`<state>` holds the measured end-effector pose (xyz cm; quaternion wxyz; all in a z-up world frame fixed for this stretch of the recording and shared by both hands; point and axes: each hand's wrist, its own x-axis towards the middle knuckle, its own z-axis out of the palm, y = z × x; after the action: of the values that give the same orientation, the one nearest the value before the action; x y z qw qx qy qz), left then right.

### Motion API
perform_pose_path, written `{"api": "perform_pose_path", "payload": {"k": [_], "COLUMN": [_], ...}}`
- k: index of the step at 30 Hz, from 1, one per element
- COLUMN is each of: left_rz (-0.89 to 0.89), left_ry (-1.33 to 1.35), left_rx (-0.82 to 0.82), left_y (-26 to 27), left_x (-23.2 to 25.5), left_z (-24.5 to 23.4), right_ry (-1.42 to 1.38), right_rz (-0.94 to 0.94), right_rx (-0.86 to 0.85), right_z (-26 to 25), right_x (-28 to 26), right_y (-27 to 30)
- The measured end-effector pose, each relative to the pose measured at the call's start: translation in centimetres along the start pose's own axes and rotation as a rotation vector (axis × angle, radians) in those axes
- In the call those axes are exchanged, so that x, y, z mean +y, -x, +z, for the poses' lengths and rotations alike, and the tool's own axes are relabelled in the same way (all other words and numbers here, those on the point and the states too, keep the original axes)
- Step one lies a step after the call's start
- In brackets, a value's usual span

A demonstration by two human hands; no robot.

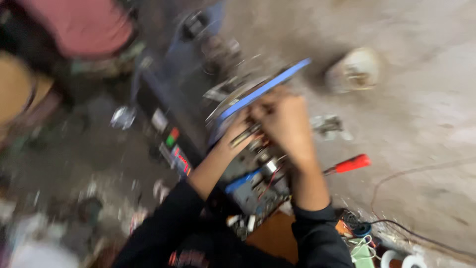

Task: The person operates a motor winding machine, feeding copper wire into the device and guiding it around a cylindrical core. They repeatedly adjust the wire and the core to ensure even winding, occasionally pausing to reposition the assembly.

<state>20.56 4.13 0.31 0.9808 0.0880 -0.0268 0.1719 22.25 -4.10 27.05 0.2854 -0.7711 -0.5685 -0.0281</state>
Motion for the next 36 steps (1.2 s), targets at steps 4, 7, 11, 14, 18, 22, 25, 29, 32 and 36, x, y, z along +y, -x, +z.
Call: {"api": "perform_pose_path", "payload": {"k": [4,7,11,14,18,22,25,29,32,36], "left_rz": [0.201,0.222,0.28,0.15,0.116,0.123,0.177,0.19,0.097,0.102], "left_ry": [0.037,0.077,0.053,-0.01,-0.016,-0.065,-0.034,0.043,-0.124,-0.075], "left_rx": [0.015,0.059,0.053,-0.107,0.039,0.056,0.05,-0.012,0.013,0.068], "left_y": [-0.2,-0.1,-0.1,-0.4,-1.0,-1.1,-0.5,-0.3,-0.6,-1.1], "left_x": [-0.5,-1.1,-1.0,-0.8,-0.6,-0.8,-0.7,-0.7,-0.7,-0.7], "left_z": [0.4,0.9,1.1,0.6,0.4,1.2,1.7,1.5,0.9,0.2], "right_ry": [-0.085,-0.073,-0.078,-0.081,-0.083,-0.085,-0.079,-0.045,-0.102,-0.075], "right_rz": [-0.058,-0.071,-0.009,-0.035,-0.054,-0.063,-0.059,-0.036,-0.104,-0.079], "right_rx": [0.02,0.031,0.005,0.004,-0.003,-0.003,-0.003,-0.006,-0.003,-0.001], "right_z": [-0.3,-0.4,-0.4,-0.4,-0.2,-0.4,-0.3,-0.3,-0.4,-0.3], "right_x": [-0.8,-1.1,-1.5,-1.5,-1.4,-1.4,-1.4,-1.4,-1.3,-1.2], "right_y": [0.2,0.3,0.2,0.1,0.3,0.2,0.3,0.2,0.2,0.3]}}
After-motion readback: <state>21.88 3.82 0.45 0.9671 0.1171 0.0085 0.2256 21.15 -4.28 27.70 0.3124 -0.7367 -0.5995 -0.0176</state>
